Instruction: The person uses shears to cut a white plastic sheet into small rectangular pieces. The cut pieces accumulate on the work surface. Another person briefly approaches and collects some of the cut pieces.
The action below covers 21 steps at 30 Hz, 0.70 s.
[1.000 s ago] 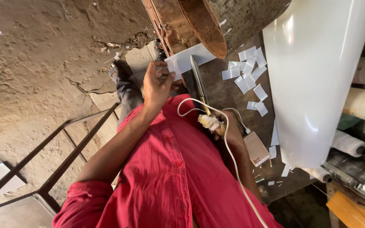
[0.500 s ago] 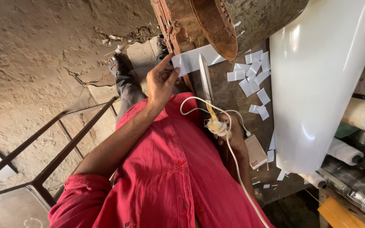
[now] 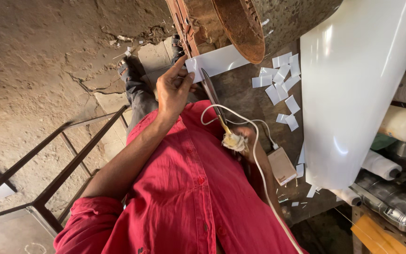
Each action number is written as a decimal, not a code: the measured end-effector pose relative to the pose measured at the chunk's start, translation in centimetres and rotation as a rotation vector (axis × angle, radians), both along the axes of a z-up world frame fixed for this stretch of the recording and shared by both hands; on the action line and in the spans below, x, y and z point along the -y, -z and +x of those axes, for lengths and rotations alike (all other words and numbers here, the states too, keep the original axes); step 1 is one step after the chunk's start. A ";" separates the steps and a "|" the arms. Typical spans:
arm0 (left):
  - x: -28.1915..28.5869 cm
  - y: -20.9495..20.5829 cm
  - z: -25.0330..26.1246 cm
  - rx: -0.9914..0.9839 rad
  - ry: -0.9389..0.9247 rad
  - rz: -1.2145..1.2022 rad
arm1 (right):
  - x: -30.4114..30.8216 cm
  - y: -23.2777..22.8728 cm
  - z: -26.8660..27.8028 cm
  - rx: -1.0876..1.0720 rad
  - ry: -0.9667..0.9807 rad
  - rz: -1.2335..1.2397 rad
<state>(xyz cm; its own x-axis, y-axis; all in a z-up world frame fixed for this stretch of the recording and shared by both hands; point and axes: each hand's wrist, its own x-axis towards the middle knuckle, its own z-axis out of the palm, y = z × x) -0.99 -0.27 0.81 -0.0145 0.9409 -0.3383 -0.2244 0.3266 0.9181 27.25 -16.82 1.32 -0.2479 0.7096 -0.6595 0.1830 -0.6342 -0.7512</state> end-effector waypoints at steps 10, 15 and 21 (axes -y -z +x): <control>0.6 0.1 -0.2 -0.023 -0.015 0.031 | -3.1 1.8 -3.8 -0.073 -0.089 0.417; 0.5 -0.3 -0.5 -0.093 0.004 0.049 | -4.9 0.1 -5.0 0.027 -0.180 0.410; 0.4 -0.7 -0.7 -0.115 0.022 0.036 | -5.8 -2.2 -7.0 0.062 -0.085 0.213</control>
